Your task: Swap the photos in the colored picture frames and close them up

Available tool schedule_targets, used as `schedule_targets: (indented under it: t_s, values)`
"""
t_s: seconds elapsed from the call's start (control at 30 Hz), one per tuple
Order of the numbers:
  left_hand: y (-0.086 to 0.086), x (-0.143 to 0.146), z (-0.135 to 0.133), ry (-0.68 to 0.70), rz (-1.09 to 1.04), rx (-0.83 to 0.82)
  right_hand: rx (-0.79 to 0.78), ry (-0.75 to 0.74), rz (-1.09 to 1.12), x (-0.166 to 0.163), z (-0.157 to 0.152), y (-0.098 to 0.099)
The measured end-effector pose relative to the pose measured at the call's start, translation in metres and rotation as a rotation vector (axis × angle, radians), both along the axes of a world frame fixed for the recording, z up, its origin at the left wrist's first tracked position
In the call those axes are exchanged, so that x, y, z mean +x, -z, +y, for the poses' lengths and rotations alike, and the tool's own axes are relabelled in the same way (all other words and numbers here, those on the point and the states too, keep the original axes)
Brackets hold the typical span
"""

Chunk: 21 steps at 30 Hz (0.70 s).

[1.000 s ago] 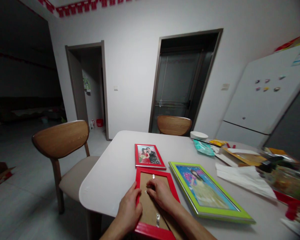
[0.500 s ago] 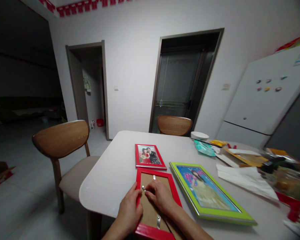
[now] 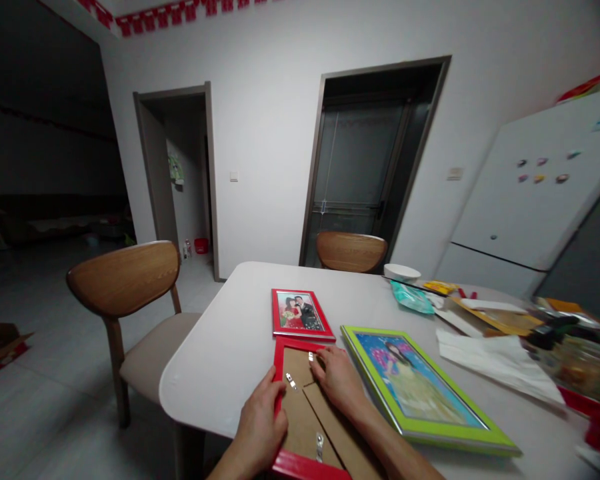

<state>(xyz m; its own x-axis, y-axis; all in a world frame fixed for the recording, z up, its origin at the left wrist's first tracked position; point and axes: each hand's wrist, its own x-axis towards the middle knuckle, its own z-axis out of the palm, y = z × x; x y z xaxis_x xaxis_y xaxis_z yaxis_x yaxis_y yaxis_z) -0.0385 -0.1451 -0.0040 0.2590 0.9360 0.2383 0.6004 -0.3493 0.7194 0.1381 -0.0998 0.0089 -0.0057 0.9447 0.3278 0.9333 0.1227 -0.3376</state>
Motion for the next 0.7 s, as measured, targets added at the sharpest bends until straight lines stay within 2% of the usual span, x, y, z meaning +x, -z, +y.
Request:
schedule_targets:
  t_s: [0.23, 0.47, 0.6, 0.7]
  values:
    - [-0.001, 0.000, 0.000, 0.017, 0.006, -0.001, -0.043, 0.056, -0.074, -0.006, 0.010, 0.004]
    - [0.002, 0.000, 0.000, 0.014, 0.028, 0.029, -0.043, -0.095, -0.059, -0.017, 0.007, 0.004]
    - [0.003, 0.001, 0.000, 0.009, 0.040, 0.025, -0.045, -0.128, -0.014, -0.016, 0.001, -0.004]
    - [0.004, 0.000, 0.000, 0.010, 0.027, 0.035, -0.072, -0.180, 0.084, -0.012, -0.020, -0.017]
